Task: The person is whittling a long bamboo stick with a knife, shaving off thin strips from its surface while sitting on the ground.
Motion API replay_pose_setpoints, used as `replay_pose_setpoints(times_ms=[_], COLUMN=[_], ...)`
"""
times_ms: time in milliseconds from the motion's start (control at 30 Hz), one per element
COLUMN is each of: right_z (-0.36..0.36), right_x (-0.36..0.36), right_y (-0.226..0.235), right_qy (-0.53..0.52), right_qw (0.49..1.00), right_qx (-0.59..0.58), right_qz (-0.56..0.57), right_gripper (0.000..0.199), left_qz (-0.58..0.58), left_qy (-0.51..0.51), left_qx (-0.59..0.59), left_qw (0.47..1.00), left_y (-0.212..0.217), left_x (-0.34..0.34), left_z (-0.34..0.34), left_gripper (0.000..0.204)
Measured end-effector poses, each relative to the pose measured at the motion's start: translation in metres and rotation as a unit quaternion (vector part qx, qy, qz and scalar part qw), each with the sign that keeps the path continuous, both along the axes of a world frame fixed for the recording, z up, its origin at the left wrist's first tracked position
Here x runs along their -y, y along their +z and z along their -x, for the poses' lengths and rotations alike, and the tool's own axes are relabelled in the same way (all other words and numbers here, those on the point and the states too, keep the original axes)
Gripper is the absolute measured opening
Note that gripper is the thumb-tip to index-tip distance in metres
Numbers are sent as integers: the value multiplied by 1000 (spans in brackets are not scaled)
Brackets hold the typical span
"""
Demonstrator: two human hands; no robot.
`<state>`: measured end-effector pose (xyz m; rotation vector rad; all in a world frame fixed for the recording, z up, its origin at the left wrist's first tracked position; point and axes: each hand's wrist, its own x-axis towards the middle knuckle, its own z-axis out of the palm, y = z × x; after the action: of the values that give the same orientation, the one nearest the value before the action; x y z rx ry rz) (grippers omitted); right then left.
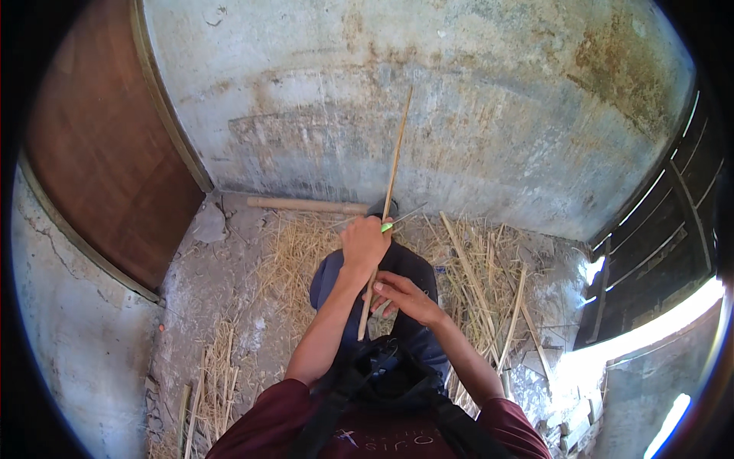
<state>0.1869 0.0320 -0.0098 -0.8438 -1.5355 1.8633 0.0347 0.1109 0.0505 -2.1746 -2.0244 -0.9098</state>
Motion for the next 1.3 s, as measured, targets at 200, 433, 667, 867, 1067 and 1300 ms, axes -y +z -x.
replay_pose_setpoints(times_ms=[200, 433, 667, 867, 1067, 1300], right_z=[-6, -4, 6, 5, 6, 14], right_x=[8, 15, 12, 15, 4, -1], right_y=[4, 19, 16, 21, 16, -6], right_qy=[-52, -136, -177, -174, -155, -163], right_qw=[998, 985, 946, 940, 947, 959], right_qx=[24, 77, 230, 259, 251, 206], right_qz=[-34, -70, -146, -138, -125, -103], right_gripper=[35, 39, 54, 54, 52, 51], left_qz=[3, 58, 6, 34, 40, 32], left_qy=[-28, -58, -61, -66, -63, -53], left_qx=[41, 46, 52, 70, 54, 29], left_qw=[999, 996, 997, 995, 996, 998], left_y=[-26, -17, -55, -57, -59, -71], left_x=[-1, -2, -13, -11, -12, -18], left_z=[-21, -26, -18, -13, -11, -7], left_gripper=[44, 38, 45, 48, 45, 39])
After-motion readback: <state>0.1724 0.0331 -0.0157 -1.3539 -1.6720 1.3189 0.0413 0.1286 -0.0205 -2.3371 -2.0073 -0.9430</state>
